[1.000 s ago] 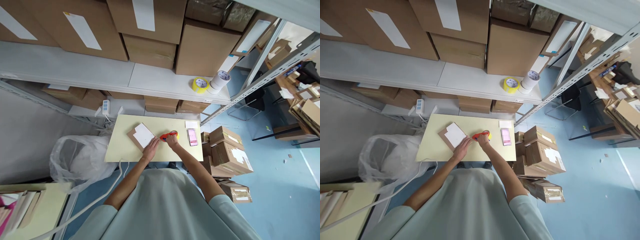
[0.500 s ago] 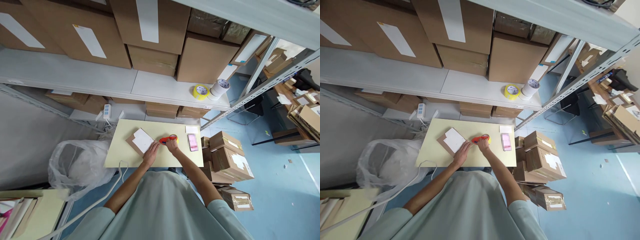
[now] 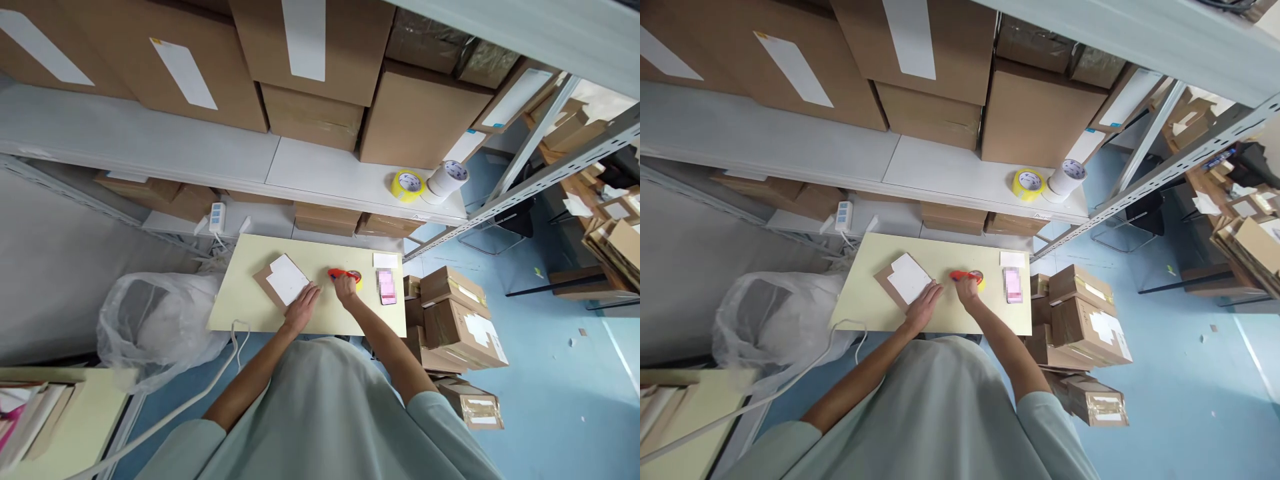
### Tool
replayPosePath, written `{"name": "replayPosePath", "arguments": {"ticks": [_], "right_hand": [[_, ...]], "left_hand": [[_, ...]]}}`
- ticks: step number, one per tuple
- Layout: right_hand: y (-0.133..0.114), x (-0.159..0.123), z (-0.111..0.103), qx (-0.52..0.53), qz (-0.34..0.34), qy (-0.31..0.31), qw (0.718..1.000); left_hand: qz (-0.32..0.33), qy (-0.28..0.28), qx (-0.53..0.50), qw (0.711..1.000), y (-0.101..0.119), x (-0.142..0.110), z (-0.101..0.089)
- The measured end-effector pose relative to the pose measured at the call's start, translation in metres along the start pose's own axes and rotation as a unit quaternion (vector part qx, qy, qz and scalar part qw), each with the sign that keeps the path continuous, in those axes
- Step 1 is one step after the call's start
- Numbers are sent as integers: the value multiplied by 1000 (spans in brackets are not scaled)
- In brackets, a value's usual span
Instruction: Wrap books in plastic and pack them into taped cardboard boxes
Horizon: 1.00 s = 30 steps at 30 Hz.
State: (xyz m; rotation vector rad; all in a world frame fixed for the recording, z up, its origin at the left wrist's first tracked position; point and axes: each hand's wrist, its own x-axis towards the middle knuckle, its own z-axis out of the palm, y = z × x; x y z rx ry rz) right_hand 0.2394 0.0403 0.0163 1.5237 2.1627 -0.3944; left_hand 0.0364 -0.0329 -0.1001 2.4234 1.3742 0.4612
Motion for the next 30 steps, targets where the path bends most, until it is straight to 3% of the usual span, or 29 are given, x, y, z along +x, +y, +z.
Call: {"name": "replayPosePath", "arguments": {"ticks": [4,8,11,13,15,18,21,23,26,30], "right_hand": [[11,21,-20,13,62,-3,998],[30,16,-39,33,77,16,996],[39,-2,-54,46,88,39,994],[43,-13,-70,70,93,70,991],[47,-22,-94,97,91,126,983],[56,-26,-147,105,89,229,964],[69,-15,-206,94,79,324,938],[80,-1,-239,84,58,361,927],[96,25,-269,72,49,373,924],[109,53,-275,80,69,359,927]], "left_hand": [[1,-11,-4,1000,4,-1,-5],[-18,-9,-15,1000,12,0,-12],[-67,36,-44,996,22,11,-19],[-99,93,-70,988,29,33,-32],[-102,164,-93,977,38,67,-56],[-65,265,-106,956,55,135,-111],[-26,330,-107,938,70,198,-172],[-3,357,-114,927,77,228,-205],[14,381,-115,917,81,246,-234],[17,377,-129,917,72,237,-237]]}}
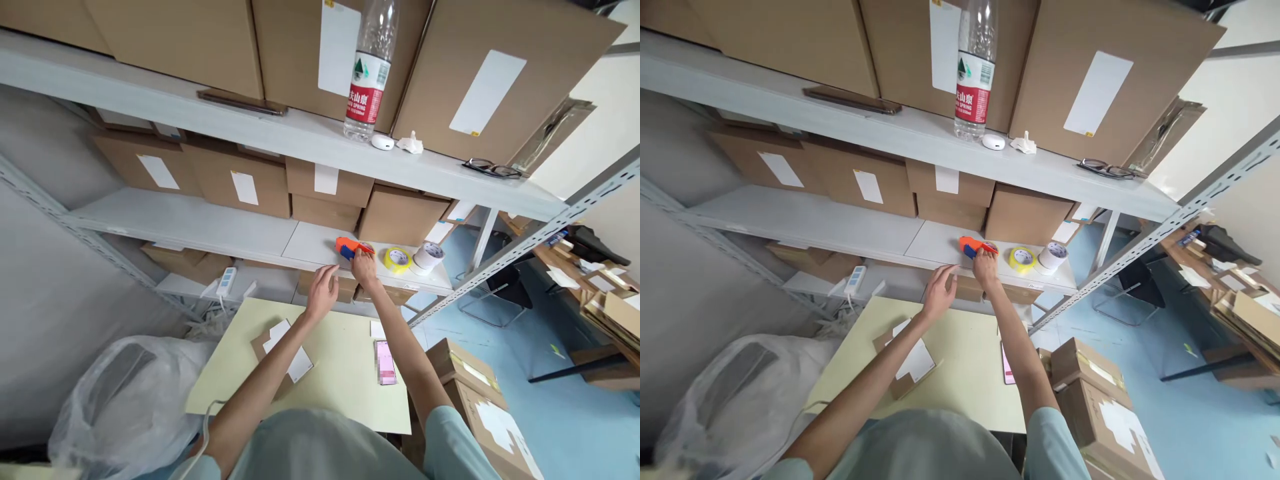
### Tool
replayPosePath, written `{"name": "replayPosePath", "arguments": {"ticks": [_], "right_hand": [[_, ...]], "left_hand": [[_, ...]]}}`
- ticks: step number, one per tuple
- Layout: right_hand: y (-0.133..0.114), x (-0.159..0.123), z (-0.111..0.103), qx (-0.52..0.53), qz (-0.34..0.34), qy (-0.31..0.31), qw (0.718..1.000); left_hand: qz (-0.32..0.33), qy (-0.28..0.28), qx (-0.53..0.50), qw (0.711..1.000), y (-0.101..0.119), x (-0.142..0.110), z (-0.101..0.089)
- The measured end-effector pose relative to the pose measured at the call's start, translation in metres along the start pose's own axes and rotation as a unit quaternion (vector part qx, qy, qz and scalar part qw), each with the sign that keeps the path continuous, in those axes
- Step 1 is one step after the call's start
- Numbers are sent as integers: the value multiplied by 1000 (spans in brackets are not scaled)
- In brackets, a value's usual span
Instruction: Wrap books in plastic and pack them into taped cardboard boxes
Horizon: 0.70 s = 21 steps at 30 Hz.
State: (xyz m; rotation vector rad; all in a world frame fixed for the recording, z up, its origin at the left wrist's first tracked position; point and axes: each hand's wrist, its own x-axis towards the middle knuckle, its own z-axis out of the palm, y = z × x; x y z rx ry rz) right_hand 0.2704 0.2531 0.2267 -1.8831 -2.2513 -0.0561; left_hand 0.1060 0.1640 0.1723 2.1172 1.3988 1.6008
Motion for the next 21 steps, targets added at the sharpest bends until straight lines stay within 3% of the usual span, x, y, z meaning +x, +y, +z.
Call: {"name": "replayPosePath", "arguments": {"ticks": [4,8,10,12,14,16,20,21], "right_hand": [[5,-9,14,31,24,54,998],[1,-63,43,80,15,163,983],[-6,-106,73,145,25,132,980],[-17,-156,111,247,67,30,966],[-32,-205,150,364,176,-105,908],[-48,-249,183,467,306,-228,798],[-74,-301,215,540,382,-297,689],[-78,-306,218,575,401,-299,648]], "left_hand": [[-52,-27,11,998,-27,-28,-10],[-129,-80,64,986,-70,-69,-26],[-175,-113,97,973,-94,-93,-38],[-226,-154,130,953,-116,-116,-49],[-273,-198,160,928,-135,-135,-58],[-309,-240,189,901,-151,-149,-62],[-340,-304,225,861,-171,-165,-56],[-345,-318,231,852,-174,-167,-53]]}}
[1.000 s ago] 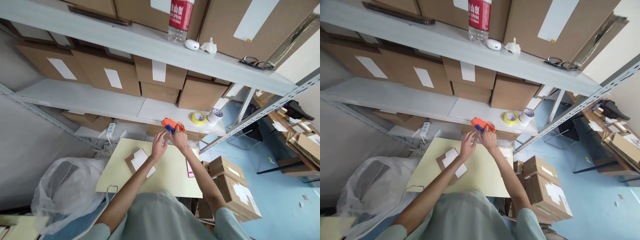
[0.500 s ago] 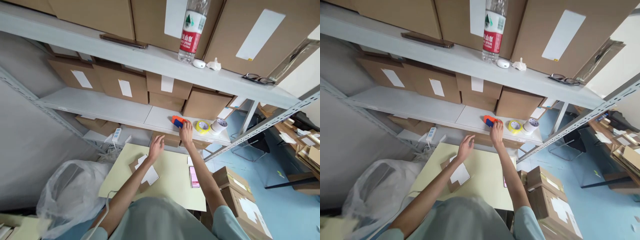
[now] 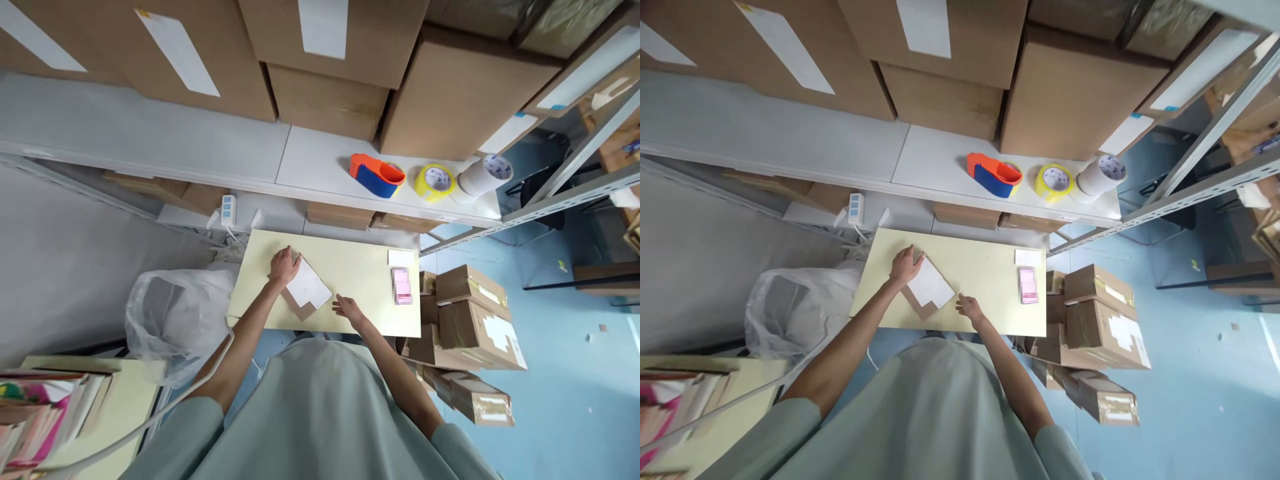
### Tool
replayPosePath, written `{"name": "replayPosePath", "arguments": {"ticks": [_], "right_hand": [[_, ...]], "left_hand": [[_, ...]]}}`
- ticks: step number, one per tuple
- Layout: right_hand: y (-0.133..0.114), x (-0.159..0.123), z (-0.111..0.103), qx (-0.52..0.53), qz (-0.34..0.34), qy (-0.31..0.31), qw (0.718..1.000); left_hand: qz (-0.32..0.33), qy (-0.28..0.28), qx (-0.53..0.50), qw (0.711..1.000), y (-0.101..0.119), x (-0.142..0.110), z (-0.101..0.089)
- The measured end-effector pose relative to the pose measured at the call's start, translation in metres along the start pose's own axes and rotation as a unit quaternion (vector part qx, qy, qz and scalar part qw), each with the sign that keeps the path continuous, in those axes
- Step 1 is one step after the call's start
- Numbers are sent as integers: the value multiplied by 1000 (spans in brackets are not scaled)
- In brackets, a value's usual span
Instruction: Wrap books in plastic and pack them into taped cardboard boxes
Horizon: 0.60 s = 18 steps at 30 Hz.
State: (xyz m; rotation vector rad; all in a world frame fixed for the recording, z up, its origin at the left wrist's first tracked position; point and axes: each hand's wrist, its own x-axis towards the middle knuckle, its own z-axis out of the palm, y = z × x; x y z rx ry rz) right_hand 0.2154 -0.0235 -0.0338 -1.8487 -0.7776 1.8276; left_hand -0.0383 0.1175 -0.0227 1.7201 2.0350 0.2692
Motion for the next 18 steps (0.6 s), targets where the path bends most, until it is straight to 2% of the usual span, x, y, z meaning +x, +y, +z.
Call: {"name": "replayPosePath", "arguments": {"ticks": [4,6,9,14,18], "right_hand": [[4,-1,10,214,80,-54,972],[5,-2,11,240,81,-47,966],[10,-13,2,255,39,-18,966],[19,-43,-45,235,-66,52,969],[19,-57,-88,181,-140,122,966]], "left_hand": [[-12,-32,15,999,3,0,11],[-5,-20,-3,1000,7,-5,11],[14,11,-53,998,14,-18,6],[30,30,-120,992,31,-52,2],[47,-6,-132,990,43,-89,17]]}}
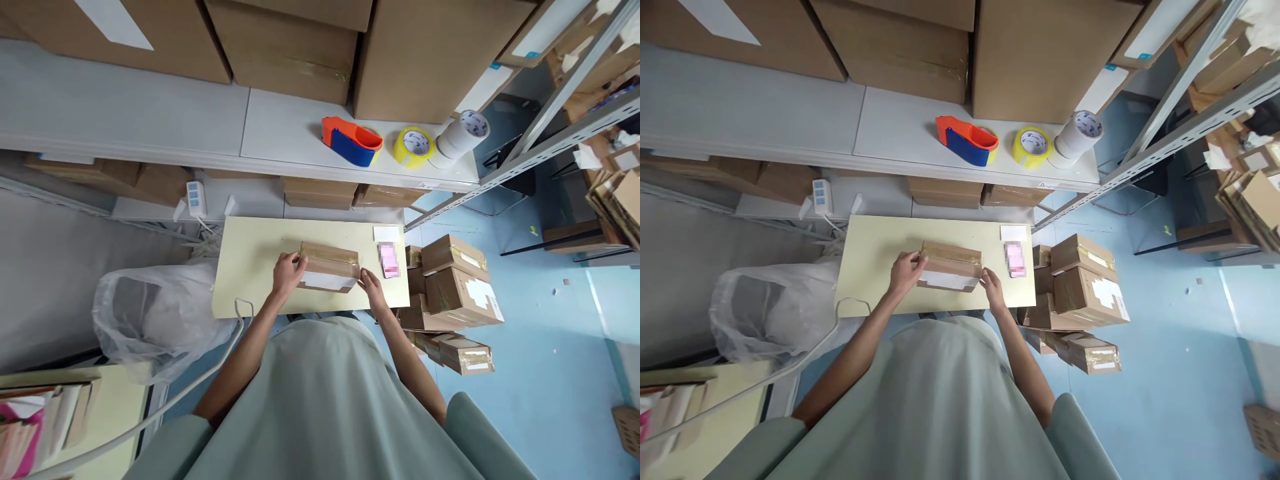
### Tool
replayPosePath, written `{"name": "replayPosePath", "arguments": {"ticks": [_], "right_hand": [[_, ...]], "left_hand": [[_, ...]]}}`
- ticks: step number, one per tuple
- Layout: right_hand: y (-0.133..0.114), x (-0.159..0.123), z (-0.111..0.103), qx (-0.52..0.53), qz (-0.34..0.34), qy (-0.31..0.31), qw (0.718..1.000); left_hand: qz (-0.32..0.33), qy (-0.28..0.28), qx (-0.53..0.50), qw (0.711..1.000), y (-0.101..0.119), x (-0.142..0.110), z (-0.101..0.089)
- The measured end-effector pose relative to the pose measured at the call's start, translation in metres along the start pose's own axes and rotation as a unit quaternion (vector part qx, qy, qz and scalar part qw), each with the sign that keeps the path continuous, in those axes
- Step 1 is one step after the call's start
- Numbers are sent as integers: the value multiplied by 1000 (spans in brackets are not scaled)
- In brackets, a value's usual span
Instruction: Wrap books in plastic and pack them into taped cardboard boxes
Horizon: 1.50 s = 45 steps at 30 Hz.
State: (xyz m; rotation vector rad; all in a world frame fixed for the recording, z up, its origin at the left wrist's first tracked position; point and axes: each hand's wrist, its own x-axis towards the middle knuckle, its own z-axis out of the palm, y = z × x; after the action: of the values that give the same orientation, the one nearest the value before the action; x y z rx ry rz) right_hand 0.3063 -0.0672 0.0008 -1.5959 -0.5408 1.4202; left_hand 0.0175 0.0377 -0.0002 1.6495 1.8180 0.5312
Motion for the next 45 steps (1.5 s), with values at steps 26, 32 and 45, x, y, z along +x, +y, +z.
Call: {"name": "replayPosePath", "arguments": {"ticks": [26,32,45], "right_hand": [[12,23,8,-447,-109,97,883],[10,17,-15,-371,-126,32,919],[9,22,8,-426,-78,116,894]], "left_hand": [[-99,-49,91,990,25,-56,64],[-89,-70,52,992,6,-53,61],[-131,-24,49,990,14,-46,60]]}}
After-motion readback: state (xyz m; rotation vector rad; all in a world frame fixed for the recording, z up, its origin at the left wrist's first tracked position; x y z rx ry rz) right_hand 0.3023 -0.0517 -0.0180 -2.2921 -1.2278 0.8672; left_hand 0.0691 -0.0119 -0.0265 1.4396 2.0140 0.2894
